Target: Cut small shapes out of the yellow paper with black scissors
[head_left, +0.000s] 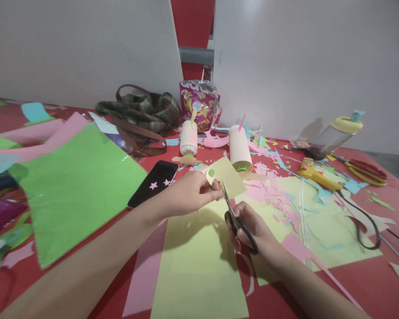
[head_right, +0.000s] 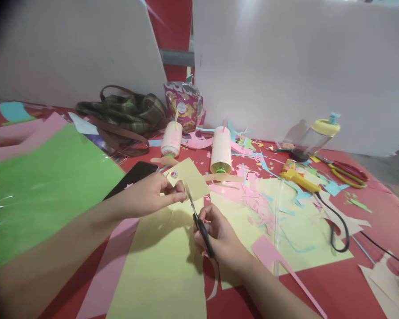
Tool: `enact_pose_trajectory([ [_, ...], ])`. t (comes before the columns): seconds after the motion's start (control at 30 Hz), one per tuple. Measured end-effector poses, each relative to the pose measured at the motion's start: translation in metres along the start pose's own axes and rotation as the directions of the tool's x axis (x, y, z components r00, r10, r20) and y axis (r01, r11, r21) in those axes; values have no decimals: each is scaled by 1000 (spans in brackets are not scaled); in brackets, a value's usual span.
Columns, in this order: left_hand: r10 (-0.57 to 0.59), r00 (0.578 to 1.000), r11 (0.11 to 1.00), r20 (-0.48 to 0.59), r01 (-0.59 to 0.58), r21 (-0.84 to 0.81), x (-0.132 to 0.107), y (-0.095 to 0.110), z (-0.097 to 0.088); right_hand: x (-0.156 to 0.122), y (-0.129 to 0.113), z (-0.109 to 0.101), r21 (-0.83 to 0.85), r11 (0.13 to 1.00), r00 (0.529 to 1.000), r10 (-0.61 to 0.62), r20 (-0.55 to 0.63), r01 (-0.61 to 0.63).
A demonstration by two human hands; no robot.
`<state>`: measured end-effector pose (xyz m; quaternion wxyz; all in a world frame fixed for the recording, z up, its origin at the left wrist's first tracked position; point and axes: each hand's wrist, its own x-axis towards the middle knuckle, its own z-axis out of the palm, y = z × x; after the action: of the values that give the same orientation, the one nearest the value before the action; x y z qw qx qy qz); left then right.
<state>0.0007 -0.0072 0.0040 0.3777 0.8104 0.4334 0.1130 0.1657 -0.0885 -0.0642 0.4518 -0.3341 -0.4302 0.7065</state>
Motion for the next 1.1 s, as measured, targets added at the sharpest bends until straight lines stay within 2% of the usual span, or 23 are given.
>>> enact_pose_trajectory([
  [0.17,53,998,998,37,-54,31,0,4,-6,1,1,-4,-5,999,999,35,31,-35],
  [0.47,38,995,995,92,-45,83,-1,0,-11,2,-1,-5,-36,998,998,51,34,-49],
  [0.7,1,998,1000,65,-1,-1,-3,0,-13,0,2,-7,-26,997,997,71,10,-70],
  [0.8,-20,995,999,100,24,-41,-2,-3,-12,1,1,-7,-17,997,997,71,-1,-71],
  [0.93,32,993,986,114,-12,-168,1,-7,-11,2,1,-6,-26,998,997,63,-39,-64],
  [1.1,41,994,989,104,-26,-146,2,-6,-8,3,3,-6,-56,998,993,33,-109,-40],
])
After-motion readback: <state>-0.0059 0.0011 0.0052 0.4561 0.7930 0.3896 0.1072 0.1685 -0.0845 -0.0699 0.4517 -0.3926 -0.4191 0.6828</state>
